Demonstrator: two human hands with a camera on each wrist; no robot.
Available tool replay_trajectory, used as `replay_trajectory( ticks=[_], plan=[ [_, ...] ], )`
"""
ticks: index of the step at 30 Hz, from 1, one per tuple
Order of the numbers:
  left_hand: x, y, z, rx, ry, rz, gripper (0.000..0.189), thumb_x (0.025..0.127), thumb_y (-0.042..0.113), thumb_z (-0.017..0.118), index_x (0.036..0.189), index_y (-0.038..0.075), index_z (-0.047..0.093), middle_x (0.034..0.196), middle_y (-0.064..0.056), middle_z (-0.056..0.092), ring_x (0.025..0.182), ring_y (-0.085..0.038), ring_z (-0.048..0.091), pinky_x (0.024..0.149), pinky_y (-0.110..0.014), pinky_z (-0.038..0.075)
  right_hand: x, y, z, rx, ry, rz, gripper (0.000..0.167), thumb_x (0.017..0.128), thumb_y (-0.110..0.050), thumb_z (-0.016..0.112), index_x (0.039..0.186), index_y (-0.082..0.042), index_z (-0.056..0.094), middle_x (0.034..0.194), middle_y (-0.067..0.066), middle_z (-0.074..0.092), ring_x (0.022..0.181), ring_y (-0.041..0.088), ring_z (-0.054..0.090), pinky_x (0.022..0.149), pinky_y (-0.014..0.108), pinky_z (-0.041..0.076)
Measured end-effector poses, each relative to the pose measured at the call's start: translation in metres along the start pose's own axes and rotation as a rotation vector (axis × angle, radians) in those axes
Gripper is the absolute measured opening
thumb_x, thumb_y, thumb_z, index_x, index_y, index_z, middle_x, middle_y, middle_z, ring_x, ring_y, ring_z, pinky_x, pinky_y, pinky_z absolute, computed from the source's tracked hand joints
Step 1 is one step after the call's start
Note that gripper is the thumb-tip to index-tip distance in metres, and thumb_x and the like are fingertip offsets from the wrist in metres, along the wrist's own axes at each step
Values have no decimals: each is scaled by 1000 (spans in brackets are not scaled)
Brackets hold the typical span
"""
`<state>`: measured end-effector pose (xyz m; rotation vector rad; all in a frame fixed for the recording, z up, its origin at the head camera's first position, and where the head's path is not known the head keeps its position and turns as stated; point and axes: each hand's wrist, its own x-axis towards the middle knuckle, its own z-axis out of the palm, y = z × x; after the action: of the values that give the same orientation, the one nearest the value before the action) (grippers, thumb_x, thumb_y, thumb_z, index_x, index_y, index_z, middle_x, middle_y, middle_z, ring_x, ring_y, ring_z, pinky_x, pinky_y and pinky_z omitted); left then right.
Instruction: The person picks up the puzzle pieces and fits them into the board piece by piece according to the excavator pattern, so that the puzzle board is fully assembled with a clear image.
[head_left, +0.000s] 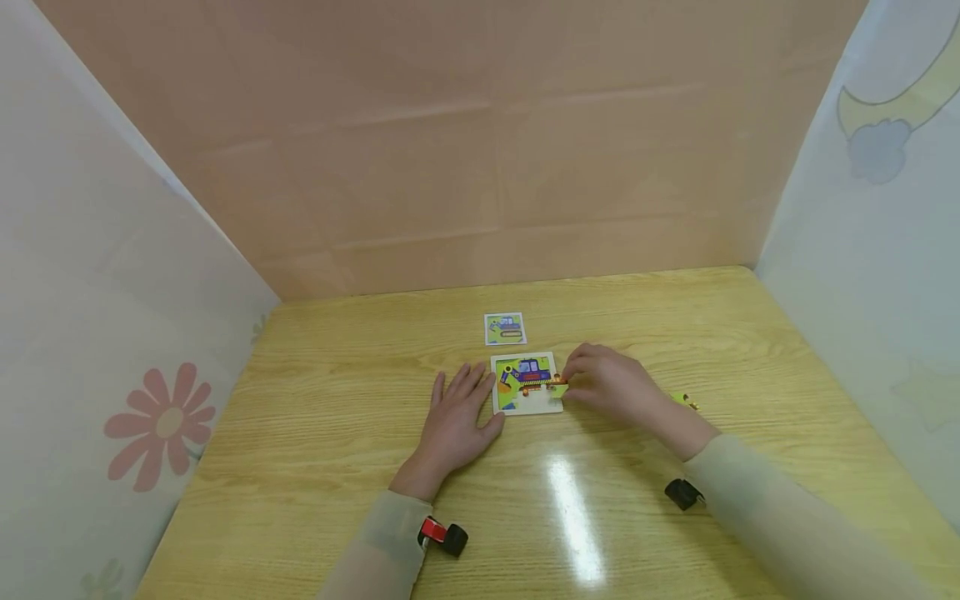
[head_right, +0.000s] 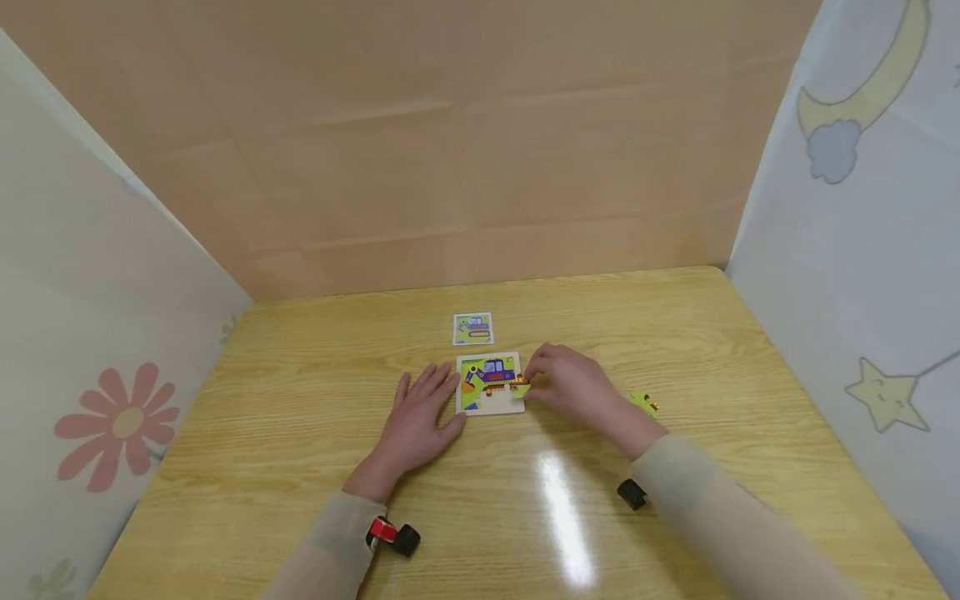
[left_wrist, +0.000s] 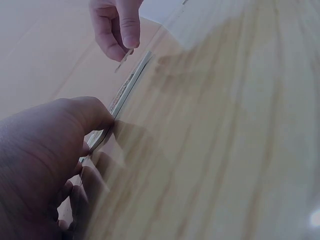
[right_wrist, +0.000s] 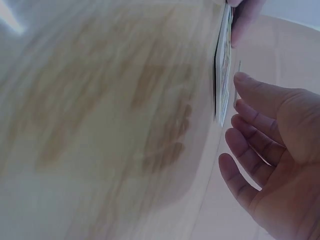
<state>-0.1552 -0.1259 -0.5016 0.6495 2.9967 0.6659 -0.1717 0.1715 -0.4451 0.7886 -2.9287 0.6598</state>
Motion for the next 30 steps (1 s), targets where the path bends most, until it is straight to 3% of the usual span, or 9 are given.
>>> replay_trajectory(
  ticks=[20,30],
  plan=[
    [0,-1,1,-2,10,3,70,106,45,66,166,12,52,178,-6,37,168,-31,23,135,-59,0,9,-13,19,-71,-20,-34,19,90,-23,96,103,-14,85,111,-2,72,98,18,69,82,40,63],
    [0,-1,1,-2,6,1,70,106,45,66,166,12,52,177,-7,37,168,-31,23,135,-59,0,8,-14,20,-102,-1,-64,18,89,-24,96,102,-16,86,113,-2,73,103,20,71,86,43,63]
  ],
)
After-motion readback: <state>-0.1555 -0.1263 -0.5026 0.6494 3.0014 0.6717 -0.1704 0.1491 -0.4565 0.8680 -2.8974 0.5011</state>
